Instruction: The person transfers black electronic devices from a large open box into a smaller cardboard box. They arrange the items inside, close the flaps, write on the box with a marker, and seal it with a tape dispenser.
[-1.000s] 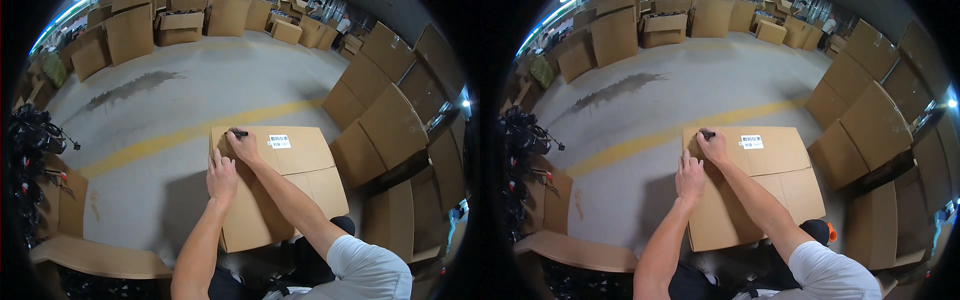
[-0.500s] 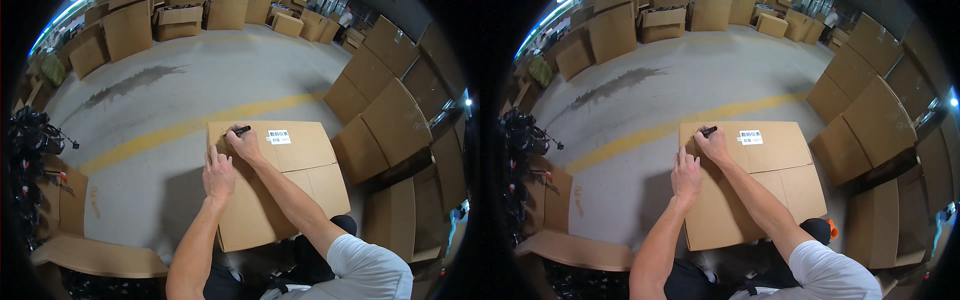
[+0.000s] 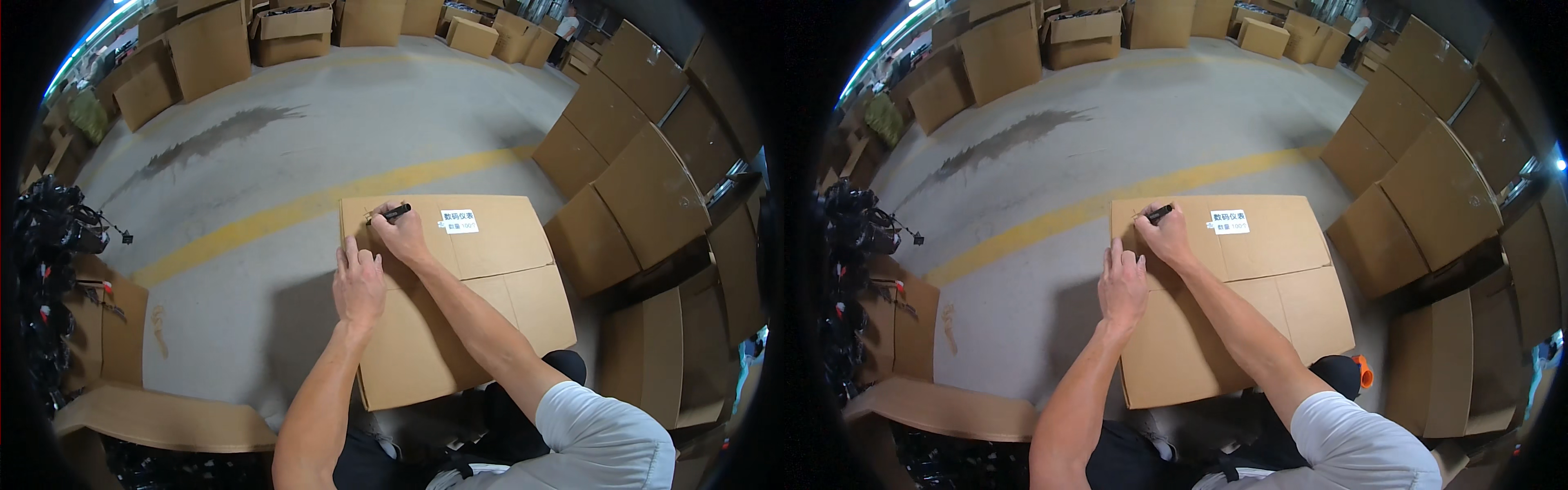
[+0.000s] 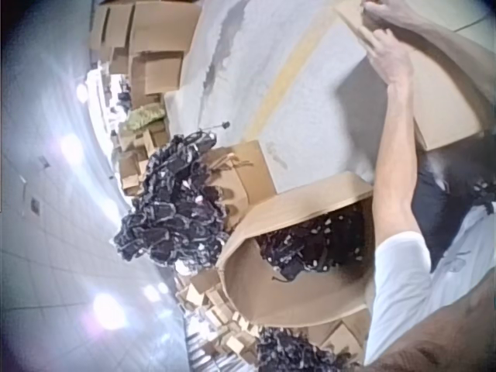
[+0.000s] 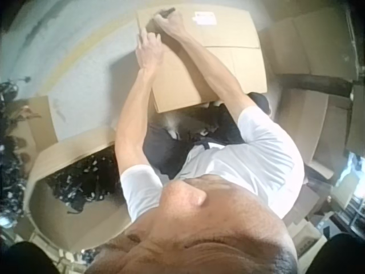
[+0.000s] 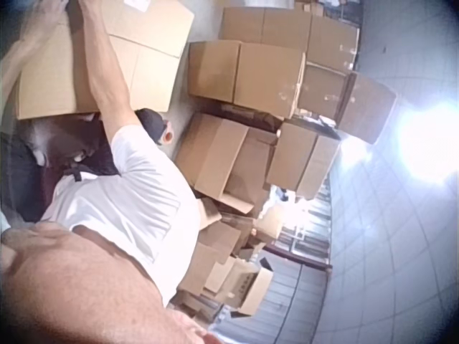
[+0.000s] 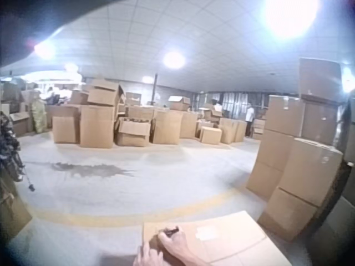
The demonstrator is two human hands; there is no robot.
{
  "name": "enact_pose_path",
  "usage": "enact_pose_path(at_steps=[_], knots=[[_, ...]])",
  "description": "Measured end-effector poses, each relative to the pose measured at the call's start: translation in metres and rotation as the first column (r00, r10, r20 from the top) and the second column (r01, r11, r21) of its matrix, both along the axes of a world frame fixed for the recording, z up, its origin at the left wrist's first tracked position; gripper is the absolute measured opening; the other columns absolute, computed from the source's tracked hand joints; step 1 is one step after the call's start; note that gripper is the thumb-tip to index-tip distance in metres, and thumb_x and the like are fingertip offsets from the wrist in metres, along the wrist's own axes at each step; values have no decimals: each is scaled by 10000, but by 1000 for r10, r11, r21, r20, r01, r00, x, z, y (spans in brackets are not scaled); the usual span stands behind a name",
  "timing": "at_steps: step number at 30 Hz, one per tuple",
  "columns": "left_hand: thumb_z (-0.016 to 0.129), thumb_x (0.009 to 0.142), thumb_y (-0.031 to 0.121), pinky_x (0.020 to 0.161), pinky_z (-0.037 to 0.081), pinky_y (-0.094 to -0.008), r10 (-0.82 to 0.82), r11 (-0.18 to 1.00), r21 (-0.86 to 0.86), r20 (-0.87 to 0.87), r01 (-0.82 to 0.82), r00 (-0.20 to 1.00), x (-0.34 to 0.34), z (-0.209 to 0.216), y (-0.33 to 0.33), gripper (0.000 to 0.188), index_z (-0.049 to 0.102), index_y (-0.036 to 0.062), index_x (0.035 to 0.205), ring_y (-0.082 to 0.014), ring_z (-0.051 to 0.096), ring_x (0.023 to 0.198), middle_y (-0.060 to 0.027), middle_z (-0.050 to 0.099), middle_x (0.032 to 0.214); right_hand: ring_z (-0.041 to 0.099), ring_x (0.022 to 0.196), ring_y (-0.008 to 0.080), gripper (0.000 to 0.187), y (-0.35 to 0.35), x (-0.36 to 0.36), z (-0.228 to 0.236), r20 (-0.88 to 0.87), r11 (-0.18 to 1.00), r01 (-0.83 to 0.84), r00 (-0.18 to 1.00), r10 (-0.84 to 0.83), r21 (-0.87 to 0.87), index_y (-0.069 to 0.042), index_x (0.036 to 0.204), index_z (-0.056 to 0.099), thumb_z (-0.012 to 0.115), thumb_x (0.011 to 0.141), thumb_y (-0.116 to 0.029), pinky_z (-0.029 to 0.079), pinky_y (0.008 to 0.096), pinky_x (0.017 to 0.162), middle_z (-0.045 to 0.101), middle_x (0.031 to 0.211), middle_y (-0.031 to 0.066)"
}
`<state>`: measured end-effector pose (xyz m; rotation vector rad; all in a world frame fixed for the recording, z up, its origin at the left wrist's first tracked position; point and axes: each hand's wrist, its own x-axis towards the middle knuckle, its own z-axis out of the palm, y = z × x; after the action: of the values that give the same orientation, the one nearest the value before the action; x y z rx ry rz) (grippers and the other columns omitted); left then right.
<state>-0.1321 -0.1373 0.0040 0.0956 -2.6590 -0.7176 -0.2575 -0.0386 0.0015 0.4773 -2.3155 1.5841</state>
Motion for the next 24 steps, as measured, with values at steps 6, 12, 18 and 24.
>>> enact_pose_path(at_steps=[6,12,18,24], knots=[[536,1048,245,1040,499,-552,3,1000,-8,-27,-3,1000,0,0,1,280,552,-33,1076,-514,479,1332,-271,452,1496,540,640,83,164,3,-2,-5,12,1000,-6,1000,6,1,36,830,692,625,849,-112,461,292,582,606,655,23],[555,1037,248,1014,518,-544,4,1000,-28,-31,-4,1000,-2,-4,-2,288,558,-40,1043,-508,492,1322,-263,451,1486,526,619,81,146,-1,0,-2,-22,994,103,994,-103,36,41,831,684,611,855,-83,454,290,562,603,645,23],[558,1035,252,1023,510,-547,6,1000,-26,-56,-8,998,-4,-5,0,285,555,-33,1038,-506,490,1327,-265,444,1494,538,635,85,146,3,-1,-3,-26,1000,-2,1000,3,30,44,832,678,609,856,-82,468,304,577,604,645,33],[534,1047,253,1030,498,-563,13,1000,-26,-26,-14,1000,-4,-4,-1,287,553,-33,1048,-502,476,1345,-262,440,1502,545,710,167,160,1,0,-2,-6,998,47,999,-47,39,34,812,682,638,836,-118,478,356,660,640,689,75]])
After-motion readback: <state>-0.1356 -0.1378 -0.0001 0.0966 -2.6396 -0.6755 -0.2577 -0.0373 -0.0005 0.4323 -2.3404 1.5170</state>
